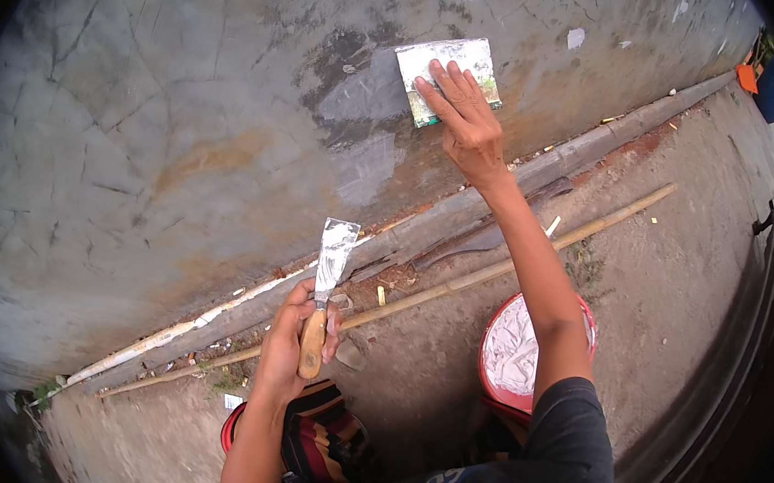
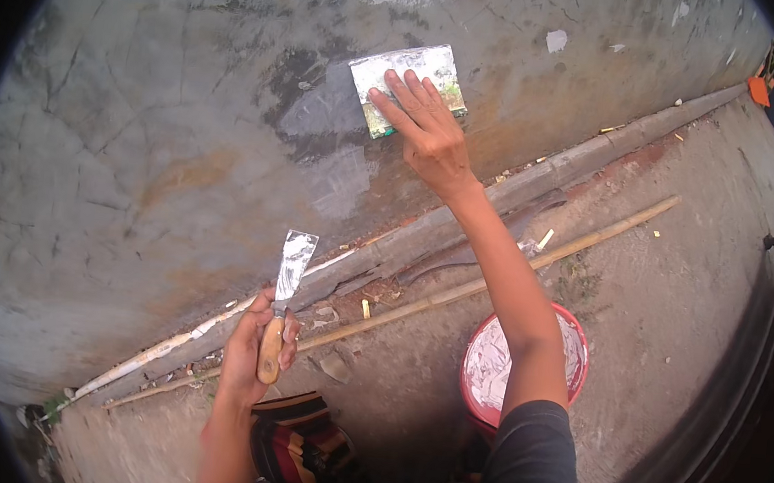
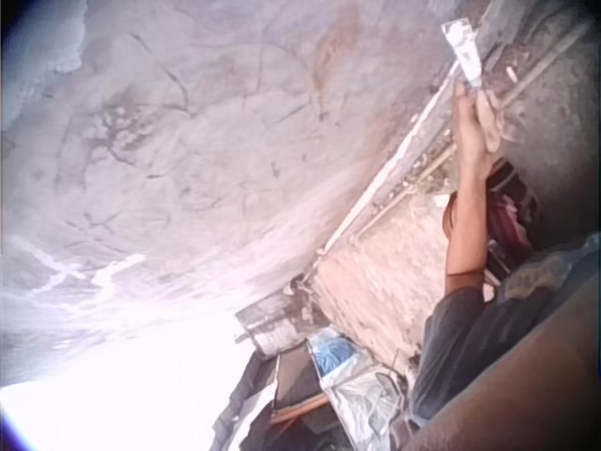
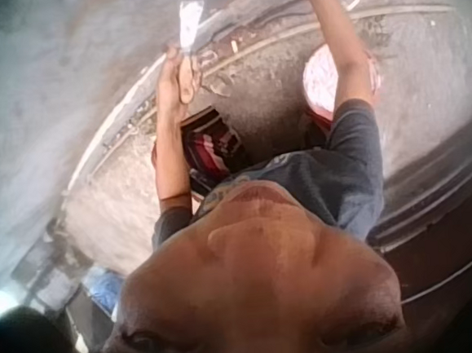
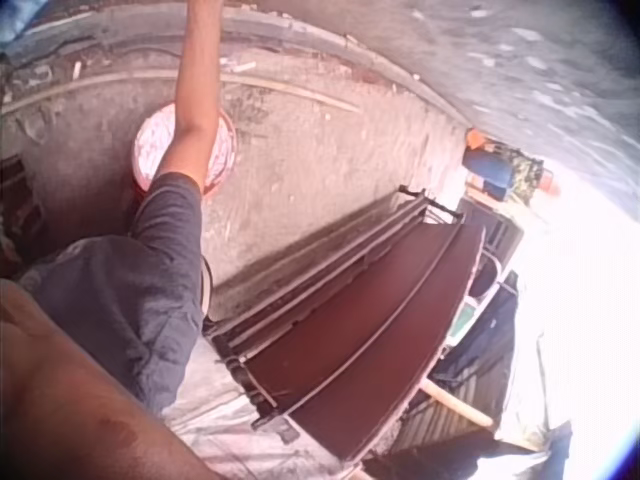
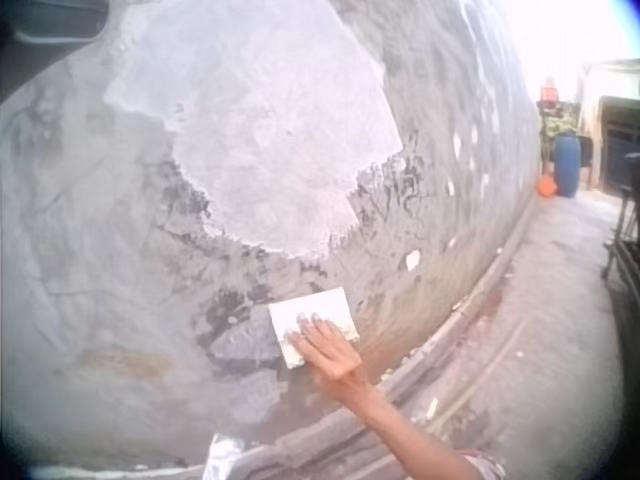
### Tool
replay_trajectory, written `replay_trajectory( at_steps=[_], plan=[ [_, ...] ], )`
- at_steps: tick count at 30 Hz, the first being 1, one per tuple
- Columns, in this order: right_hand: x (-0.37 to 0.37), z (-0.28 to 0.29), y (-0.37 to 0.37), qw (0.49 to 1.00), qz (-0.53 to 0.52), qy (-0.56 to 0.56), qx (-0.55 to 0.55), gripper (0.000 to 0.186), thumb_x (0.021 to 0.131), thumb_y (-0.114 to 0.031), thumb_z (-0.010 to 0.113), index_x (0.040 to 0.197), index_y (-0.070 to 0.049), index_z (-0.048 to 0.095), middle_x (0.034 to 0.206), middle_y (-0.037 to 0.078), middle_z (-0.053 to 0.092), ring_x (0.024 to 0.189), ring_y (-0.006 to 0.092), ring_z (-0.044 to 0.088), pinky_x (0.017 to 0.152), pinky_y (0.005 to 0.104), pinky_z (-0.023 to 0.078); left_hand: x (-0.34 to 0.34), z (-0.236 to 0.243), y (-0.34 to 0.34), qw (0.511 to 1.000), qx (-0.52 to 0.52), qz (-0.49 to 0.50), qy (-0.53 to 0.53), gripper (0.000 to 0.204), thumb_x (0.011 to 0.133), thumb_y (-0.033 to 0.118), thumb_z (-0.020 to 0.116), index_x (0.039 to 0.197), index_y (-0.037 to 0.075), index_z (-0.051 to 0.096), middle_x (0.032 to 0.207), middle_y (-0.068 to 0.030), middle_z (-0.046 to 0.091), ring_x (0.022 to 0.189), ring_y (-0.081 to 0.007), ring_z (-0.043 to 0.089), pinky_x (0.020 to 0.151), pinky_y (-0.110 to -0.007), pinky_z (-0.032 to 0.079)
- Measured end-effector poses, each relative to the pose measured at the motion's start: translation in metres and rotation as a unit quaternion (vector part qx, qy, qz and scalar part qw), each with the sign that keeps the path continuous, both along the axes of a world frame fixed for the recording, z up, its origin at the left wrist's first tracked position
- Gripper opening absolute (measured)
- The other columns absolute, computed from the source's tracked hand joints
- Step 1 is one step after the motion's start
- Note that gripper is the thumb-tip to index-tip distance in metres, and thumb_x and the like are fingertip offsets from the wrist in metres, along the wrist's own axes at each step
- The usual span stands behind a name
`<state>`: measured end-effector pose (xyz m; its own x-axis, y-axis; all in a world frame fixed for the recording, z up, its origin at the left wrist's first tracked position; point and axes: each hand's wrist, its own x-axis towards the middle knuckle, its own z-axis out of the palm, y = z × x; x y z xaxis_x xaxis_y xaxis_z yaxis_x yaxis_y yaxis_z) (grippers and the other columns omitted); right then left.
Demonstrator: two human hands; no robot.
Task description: The person applies white plaster to a concrete wall using a putty knife and a rectangular trowel. They repeatedly scoop plaster from a red bucket, spread it onto the wall, and smooth the surface in small sections.
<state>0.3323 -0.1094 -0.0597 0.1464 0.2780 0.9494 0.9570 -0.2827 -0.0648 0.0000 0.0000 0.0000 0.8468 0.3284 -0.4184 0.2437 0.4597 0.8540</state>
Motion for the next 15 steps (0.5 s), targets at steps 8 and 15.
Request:
replay_trajectory(
  at_steps=[8, 15],
  plan=[
    [-0.031, -0.089, -0.030, 0.987, 0.038, 0.089, -0.129, 0.056, 0.083, 0.013, 0.051, 0.129, -0.016, 0.065, 0.140, 0.006, 0.057, 0.133, 0.0270, 0.049, 0.114, 0.0460, 0.038, 0.000, -0.008, -0.004, 0.999, -0.018, 0.025, 0.017, 0.040, 0.096, 0.020, 0.034, 0.132, 0.004, 0.043, 0.075, -0.0061, 0.053, 0.054, -0.0134, 0.047, 0.050, -0.027, 0.041],
    [-0.004, 0.008, -0.011, 0.999, -0.008, 0.014, 0.047, 0.064, 0.081, 0.015, 0.050, 0.137, -0.017, 0.058, 0.145, 0.008, 0.051, 0.137, 0.0280, 0.045, 0.115, 0.0477, 0.036, 0.006, -0.015, -0.001, 1.000, -0.010, 0.007, -0.002, 0.040, 0.098, 0.023, 0.038, 0.135, 0.008, 0.042, 0.074, -0.0067, 0.053, 0.051, -0.0137, 0.047, 0.046, -0.026, 0.041]
  ],
)
